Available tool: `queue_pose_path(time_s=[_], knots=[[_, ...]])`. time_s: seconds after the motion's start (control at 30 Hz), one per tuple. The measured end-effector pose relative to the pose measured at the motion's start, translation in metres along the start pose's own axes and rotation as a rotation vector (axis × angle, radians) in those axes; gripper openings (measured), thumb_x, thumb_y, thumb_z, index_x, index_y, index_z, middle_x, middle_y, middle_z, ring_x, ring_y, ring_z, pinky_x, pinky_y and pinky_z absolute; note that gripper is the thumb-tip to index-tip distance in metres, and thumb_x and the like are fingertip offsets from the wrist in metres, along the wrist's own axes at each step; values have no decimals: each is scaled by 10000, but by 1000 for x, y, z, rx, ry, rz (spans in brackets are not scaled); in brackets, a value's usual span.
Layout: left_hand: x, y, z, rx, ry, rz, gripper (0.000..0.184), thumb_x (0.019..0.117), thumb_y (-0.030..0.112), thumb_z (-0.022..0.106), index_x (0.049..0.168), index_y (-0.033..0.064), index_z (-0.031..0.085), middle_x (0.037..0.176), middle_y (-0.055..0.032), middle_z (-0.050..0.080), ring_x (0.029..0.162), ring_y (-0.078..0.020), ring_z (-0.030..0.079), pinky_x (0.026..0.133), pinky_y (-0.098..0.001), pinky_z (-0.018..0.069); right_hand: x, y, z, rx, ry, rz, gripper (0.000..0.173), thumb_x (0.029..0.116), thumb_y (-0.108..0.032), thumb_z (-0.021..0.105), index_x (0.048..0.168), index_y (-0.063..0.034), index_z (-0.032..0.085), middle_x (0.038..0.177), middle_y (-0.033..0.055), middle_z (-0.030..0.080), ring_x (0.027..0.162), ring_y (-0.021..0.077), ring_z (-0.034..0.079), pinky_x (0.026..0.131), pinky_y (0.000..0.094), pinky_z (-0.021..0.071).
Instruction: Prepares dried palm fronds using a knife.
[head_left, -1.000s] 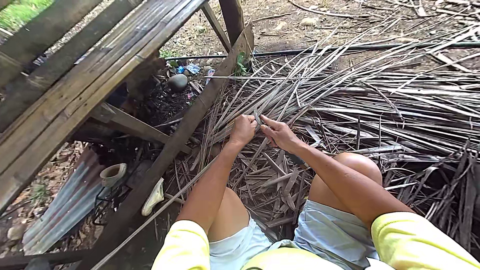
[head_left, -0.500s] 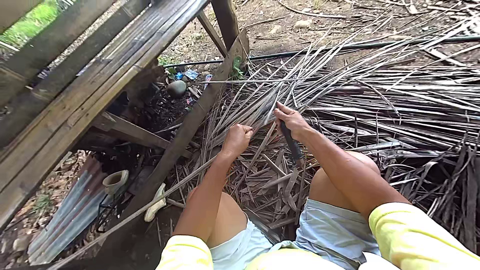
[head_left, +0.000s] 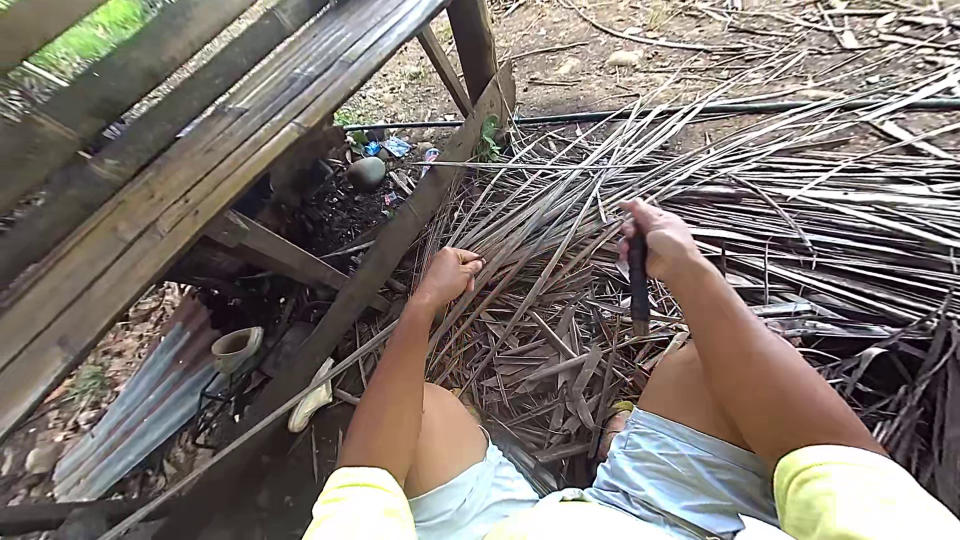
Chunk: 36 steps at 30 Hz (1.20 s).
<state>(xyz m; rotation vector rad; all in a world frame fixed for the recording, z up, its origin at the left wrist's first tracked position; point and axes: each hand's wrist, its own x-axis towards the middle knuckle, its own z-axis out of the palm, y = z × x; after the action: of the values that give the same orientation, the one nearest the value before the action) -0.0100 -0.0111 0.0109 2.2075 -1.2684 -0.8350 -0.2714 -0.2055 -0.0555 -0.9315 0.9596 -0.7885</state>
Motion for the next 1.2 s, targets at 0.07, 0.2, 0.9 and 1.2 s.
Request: queue_pose_path(time_s=[0.07,0.2,0.9,1.2], knots=[[6,5,8,-8,-12,11,265,1090,151,529,1155,8,742,662,-35,616,551,-99,505,602,-296,465,-25,9,22,-165,-238,-94,355,1109,-235,445,1418,-87,539,687,-32,529,500,72,509,473,245,489],[10,21,24,-79,-8,21,262,1088,137,528,1152,-6,737,659,-37,608,546,-94,504,589,-278,463,-54,38,50,-304,-572,-141,465,1079,-193,518,1540,-168,471,679,21,566,473,77,472,435,226,422],[6,44,52,434,135,62,308,1081,158,466,1219,38,714,1128,-221,725,1102,-398,691,947,-595,519,-45,46,67,-220,-650,66,475,1095,-222,494,1566,-239,442,658,26,516,459,95,481,425,236,456],[-5,61,59,580,54,7,335,1095,163,435,1300,81,688,1170,-210,719,1128,-395,686,940,-589,528,-26,44,67,-283,-478,11,487,1086,-174,516,1563,-123,432,671,13,535,473,81,459,437,233,411]])
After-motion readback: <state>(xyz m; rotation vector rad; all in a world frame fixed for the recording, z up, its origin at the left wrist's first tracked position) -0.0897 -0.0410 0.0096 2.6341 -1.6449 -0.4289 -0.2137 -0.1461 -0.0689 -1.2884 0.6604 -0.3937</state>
